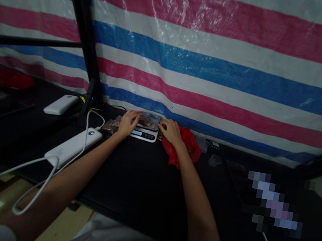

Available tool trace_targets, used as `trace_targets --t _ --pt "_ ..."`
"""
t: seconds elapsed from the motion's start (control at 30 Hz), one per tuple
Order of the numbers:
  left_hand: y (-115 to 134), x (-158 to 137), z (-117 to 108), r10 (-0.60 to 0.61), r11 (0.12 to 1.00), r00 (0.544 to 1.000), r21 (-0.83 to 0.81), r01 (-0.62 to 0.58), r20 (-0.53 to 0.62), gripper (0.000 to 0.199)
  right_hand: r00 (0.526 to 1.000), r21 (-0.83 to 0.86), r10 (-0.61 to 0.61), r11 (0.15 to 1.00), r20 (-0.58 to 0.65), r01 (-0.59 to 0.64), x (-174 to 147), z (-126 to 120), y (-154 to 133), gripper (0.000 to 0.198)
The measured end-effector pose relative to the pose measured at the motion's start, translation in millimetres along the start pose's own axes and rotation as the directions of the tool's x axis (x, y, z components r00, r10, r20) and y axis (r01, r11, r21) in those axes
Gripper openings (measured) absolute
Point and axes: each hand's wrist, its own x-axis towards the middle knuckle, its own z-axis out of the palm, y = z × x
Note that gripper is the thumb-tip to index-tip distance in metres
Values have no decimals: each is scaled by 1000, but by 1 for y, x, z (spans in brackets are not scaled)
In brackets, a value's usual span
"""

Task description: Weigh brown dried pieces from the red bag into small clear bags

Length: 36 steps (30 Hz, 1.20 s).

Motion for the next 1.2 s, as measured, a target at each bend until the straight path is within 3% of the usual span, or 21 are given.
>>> trace_targets --t 0.17,0.97,1.2 --pt "-5 0 -3 -106 994 985 -17 105 -139 32 996 14 73 997 -55 -73 1 -2 -2 24" --pt "-7 -1 -3 -78 995 994 60 83 -75 31 992 -35 129 991 10 -128 -3 -3 -8 29" --pt "-8 -1 -2 -87 993 995 72 91 -57 32 926 -192 378 908 -10 -373 5 -10 -24 48"
